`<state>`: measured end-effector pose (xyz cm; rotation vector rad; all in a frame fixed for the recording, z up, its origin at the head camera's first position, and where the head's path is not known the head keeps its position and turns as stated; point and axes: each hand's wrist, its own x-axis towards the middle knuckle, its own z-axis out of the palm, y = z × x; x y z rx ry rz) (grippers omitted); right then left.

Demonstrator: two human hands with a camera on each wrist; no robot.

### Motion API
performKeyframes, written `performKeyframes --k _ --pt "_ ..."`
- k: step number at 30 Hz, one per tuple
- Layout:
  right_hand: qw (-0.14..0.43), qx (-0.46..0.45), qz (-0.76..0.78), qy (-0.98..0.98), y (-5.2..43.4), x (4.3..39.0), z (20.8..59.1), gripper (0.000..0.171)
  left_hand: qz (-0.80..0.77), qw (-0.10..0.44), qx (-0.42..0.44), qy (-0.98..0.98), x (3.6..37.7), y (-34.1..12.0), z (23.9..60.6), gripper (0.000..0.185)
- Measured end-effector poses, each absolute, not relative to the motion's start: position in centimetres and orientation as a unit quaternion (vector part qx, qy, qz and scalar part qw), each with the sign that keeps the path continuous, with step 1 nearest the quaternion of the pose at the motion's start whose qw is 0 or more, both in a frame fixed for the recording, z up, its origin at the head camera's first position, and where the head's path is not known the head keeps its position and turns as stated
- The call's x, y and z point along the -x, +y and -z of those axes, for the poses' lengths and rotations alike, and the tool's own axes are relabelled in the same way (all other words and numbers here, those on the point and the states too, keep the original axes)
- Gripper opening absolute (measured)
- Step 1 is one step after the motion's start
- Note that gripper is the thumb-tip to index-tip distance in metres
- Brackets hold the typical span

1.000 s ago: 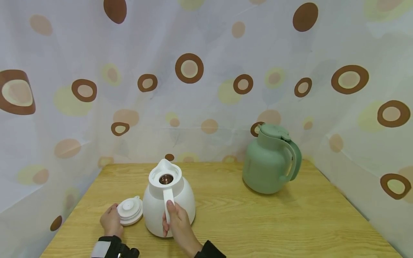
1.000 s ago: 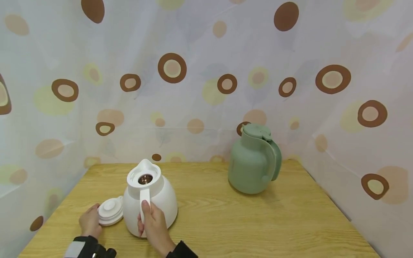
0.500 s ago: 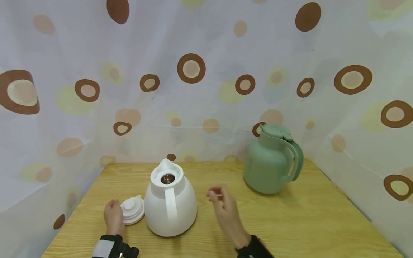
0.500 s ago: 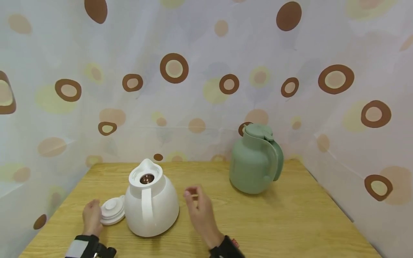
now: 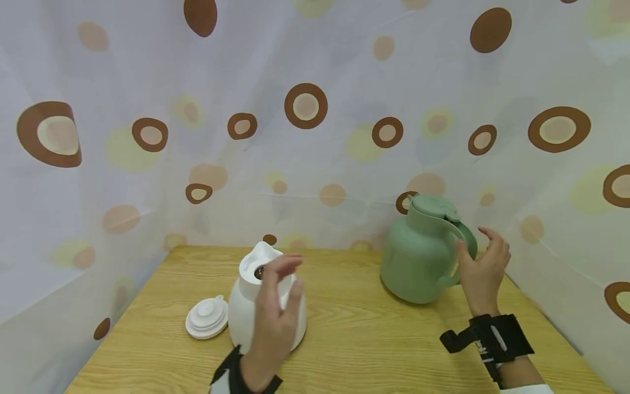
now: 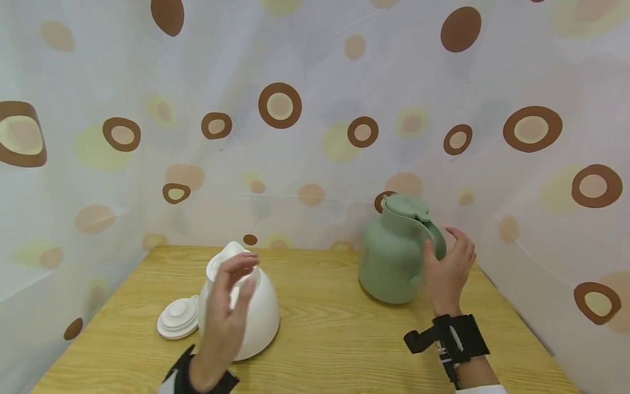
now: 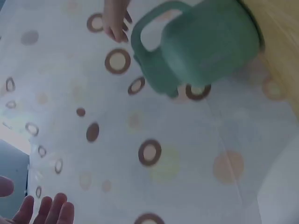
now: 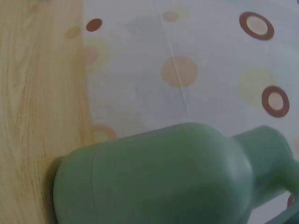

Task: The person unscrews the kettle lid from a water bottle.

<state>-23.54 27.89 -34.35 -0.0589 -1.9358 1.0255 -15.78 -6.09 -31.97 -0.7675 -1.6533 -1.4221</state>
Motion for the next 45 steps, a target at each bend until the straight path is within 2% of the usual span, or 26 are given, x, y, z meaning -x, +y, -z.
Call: performKeyframes --k 2,6,9,12,15,19,23,25,28,32,36,45 --pt "0.415 0.056 -0.448 -0.790 29.0 24.0 34.4 0.050 0.549 0.356 0.329 -0.681 16.5 -2.8 32.8 0.026" --pt "0.352 0.098 -0.485 -0.794 30.5 24.6 34.9 0.057 0.530 0.195 0.295 -0.771 19.7 3.8 35.8 0.046" --pt "0.330 0.101 -0.479 -0.807 31.3 24.8 35.2 0.054 0.517 0.094 0.246 -0.814 23.9 7.6 38.5 0.065" --pt "0.307 0.097 -0.467 -0.824 32.1 25.0 35.3 0.046 0.561 0.038 0.210 -0.800 28.1 10.2 40.3 0.076" --pt "0.273 0.075 -0.492 -0.823 32.9 25.1 35.6 0.036 0.621 0.019 0.196 -0.759 30.6 11.7 40.9 0.080" --pt "0.232 0.031 -0.529 -0.815 33.3 24.9 36.2 0.037 0.639 0.017 0.205 -0.741 31.0 12.7 40.3 0.081" --pt "0.238 0.004 -0.487 -0.841 33.1 24.6 36.6 0.045 0.632 0.012 0.214 -0.745 31.0 13.5 40.1 0.085" --pt "0.252 -0.013 -0.491 -0.834 32.9 24.5 36.8 0.044 0.636 0.006 0.208 -0.743 31.1 13.9 40.2 0.087" --pt "0.252 -0.076 -0.577 -0.773 32.8 24.5 37.2 0.043 0.646 0.002 0.194 -0.738 31.3 14.6 40.4 0.088" --pt "0.197 -0.144 -0.713 -0.658 33.1 25.1 37.9 0.047 0.661 0.004 0.171 -0.730 31.6 15.3 40.5 0.089" --pt "0.183 -0.104 -0.750 -0.627 32.6 25.9 38.4 0.042 0.669 0.010 0.156 -0.727 31.7 15.6 40.2 0.091" --pt "0.207 -0.037 -0.732 -0.649 30.4 25.5 38.5 0.046 0.666 0.001 0.153 -0.730 31.5 15.3 40.0 0.090"
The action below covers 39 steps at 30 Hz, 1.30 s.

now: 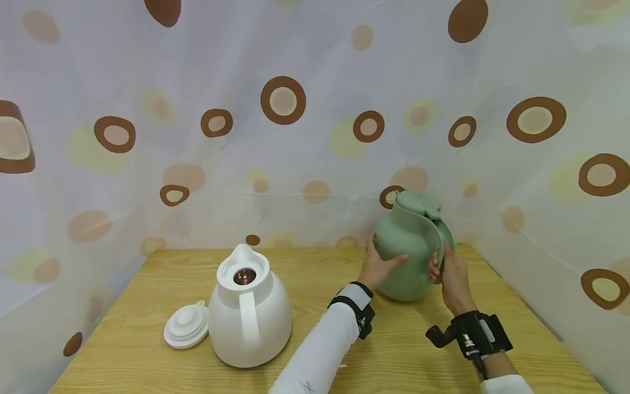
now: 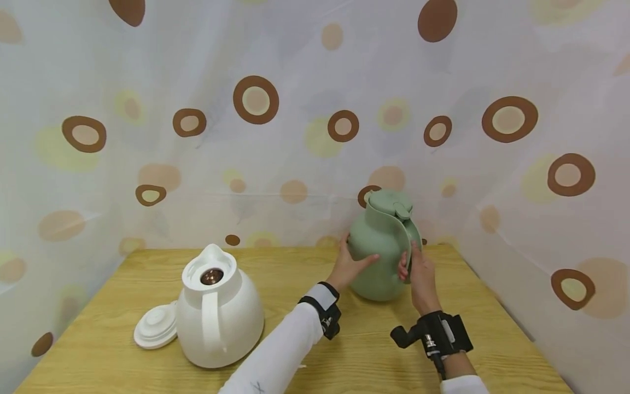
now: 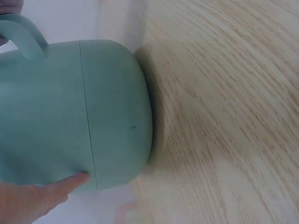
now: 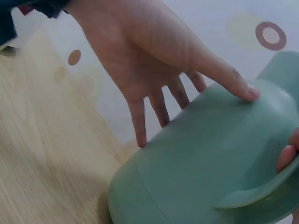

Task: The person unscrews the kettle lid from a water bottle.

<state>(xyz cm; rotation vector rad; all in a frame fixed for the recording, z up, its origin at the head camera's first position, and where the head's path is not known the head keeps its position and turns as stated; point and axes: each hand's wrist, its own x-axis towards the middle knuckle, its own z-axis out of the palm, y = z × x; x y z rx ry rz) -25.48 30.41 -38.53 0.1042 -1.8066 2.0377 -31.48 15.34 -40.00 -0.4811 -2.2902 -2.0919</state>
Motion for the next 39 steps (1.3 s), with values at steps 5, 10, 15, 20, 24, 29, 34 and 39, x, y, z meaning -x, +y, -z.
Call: performKeyframes --k 5,10,15,20,24,29,34,39 --pt "0.229 -0.029 -0.728 -0.646 29.1 24.8 38.5 0.046 0.660 0.004 0.157 -0.735 31.5 14.7 40.1 0.089" --pt "0.234 -0.005 -0.734 -0.638 28.0 24.2 38.5 0.048 0.658 0.003 0.160 -0.736 31.2 13.9 40.1 0.089" --pt "0.238 0.017 -0.735 -0.635 26.9 23.4 38.4 0.049 0.657 -0.010 0.158 -0.737 30.5 12.9 40.0 0.087" --pt "0.251 0.034 -0.732 -0.632 25.7 22.4 38.2 0.050 0.663 -0.012 0.168 -0.729 29.7 11.9 39.8 0.085" --pt "0.248 0.044 -0.735 -0.629 24.6 21.6 38.1 0.050 0.669 -0.014 0.170 -0.724 29.2 11.0 40.0 0.087" --pt "0.245 0.057 -0.729 -0.637 23.3 20.5 38.0 0.050 0.669 -0.022 0.174 -0.722 28.3 9.7 40.0 0.087" --pt "0.243 0.053 -0.727 -0.640 22.2 19.5 37.9 0.050 0.667 -0.018 0.177 -0.723 27.5 8.8 40.1 0.087" --pt "0.242 0.061 -0.712 -0.656 21.4 18.3 37.7 0.051 0.661 -0.023 0.175 -0.730 26.4 8.0 39.8 0.087"
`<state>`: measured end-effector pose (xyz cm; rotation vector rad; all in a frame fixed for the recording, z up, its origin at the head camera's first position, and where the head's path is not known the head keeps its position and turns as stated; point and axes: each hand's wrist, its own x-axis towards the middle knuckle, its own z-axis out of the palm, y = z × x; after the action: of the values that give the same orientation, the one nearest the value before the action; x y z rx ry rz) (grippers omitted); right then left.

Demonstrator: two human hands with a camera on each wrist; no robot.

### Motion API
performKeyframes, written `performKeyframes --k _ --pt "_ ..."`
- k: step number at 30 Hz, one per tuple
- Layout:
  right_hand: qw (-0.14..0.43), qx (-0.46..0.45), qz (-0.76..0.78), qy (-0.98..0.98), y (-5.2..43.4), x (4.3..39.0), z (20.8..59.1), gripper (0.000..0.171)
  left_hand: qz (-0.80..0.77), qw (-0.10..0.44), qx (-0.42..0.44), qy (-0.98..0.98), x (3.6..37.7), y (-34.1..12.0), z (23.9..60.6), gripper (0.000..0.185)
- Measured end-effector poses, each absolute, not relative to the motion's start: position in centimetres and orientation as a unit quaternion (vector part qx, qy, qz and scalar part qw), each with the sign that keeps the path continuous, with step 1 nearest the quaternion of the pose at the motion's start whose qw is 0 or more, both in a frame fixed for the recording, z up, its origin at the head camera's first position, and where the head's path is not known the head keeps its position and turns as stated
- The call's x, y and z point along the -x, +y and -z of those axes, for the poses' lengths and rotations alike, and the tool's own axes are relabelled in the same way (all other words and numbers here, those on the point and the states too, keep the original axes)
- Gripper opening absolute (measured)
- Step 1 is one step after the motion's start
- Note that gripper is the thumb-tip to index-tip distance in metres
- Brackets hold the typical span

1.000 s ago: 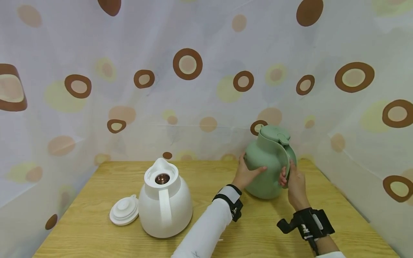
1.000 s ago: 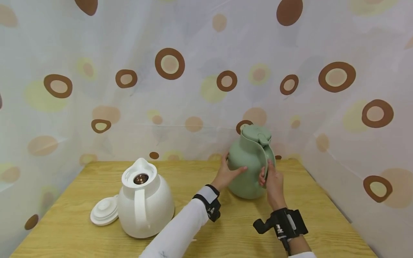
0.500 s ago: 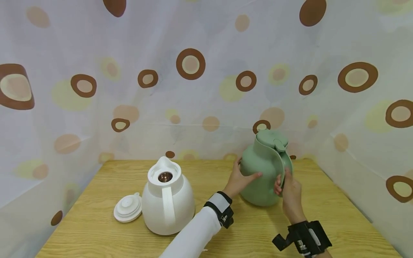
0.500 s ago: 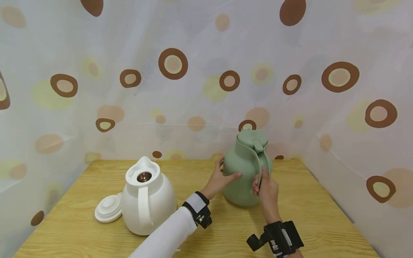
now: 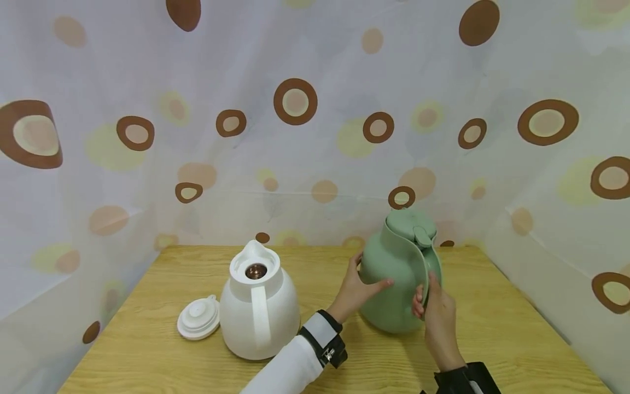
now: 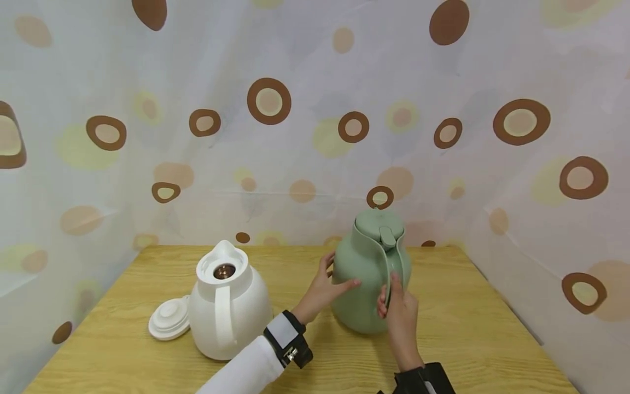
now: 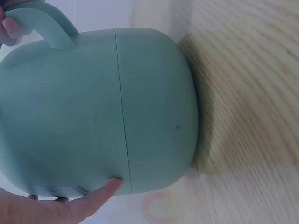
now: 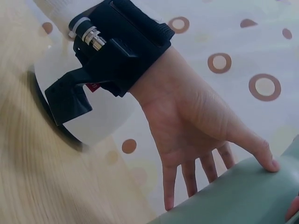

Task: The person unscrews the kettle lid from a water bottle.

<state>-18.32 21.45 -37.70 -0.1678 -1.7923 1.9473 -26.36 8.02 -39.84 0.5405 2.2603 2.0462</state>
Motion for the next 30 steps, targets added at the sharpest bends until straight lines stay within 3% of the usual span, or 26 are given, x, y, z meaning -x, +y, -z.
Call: performKeyframes --k 21,30 --pt "0.232 0.095 -0.730 -0.636 21.2 14.7 37.6 0.053 -0.653 0.022 -0.168 0.739 22.7 7.8 39.8 0.087" --pt "0.230 0.008 -0.749 -0.621 23.4 16.0 40.7 0.049 -0.638 0.020 -0.172 0.750 22.6 7.9 39.8 0.086"
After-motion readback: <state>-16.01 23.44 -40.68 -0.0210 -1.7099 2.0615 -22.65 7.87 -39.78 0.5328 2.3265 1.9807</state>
